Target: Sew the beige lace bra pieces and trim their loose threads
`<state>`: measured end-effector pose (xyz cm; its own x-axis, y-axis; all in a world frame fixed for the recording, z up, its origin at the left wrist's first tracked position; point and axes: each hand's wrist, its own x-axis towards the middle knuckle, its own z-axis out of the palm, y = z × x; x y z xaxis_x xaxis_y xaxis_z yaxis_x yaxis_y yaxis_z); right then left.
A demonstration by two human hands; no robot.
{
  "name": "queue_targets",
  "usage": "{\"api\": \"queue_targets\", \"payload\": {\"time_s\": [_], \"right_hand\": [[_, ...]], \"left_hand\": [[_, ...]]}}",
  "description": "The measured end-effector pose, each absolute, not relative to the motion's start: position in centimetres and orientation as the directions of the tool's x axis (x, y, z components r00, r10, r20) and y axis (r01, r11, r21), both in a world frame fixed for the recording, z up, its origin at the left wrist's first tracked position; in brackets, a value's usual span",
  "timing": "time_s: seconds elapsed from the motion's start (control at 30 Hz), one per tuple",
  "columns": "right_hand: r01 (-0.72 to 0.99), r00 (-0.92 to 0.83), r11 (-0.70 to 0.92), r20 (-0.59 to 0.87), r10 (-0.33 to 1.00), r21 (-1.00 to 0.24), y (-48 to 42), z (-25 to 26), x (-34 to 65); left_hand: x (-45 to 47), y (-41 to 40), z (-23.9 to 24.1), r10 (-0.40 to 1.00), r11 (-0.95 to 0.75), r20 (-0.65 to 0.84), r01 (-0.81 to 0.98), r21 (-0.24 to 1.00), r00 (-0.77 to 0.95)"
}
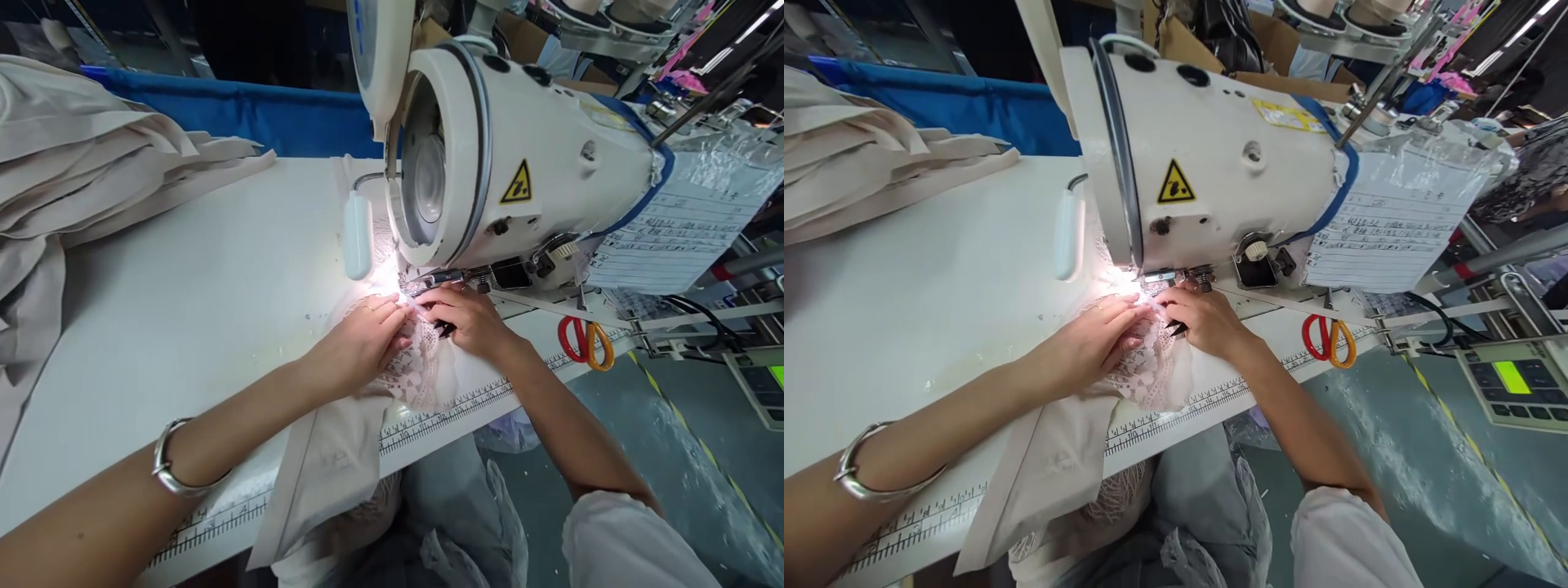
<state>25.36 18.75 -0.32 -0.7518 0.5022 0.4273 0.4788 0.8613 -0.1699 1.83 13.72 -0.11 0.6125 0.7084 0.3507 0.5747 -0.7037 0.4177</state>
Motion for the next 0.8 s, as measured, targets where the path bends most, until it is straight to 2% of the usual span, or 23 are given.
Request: {"api": "queue_targets", "payload": {"time_s": [0.13,0.4,0.53,0.63,0.8], "right_hand": [[0.423,-0.774,0.892,0.449,0.447,-0.158,18.9,-0.3,25.2],[0.417,-0.777,0.887,0.428,0.462,-0.199,18.8,-0.6,25.0],[0.429,-0.772,0.886,0.437,0.461,-0.177,18.6,-0.5,24.8],[0.411,-0.764,0.899,0.482,0.429,-0.149,18.5,-0.3,24.7],[0.414,-0.751,0.902,0.513,0.416,-0.124,18.4,-0.3,24.6]], "left_hand": [[1.0,14.8,-0.7,0.682,-0.728,0.355,0.547,0.414,0.639],[0.0,16.3,-0.6,0.745,-0.661,0.291,0.607,0.442,0.599],[0.0,16.1,-0.8,0.734,-0.678,0.354,0.649,0.344,0.580],[0.0,15.9,-1.0,0.653,-0.754,0.377,0.611,0.241,0.657],[0.0,15.7,-0.8,0.607,-0.791,0.378,0.578,0.202,0.699]]}}
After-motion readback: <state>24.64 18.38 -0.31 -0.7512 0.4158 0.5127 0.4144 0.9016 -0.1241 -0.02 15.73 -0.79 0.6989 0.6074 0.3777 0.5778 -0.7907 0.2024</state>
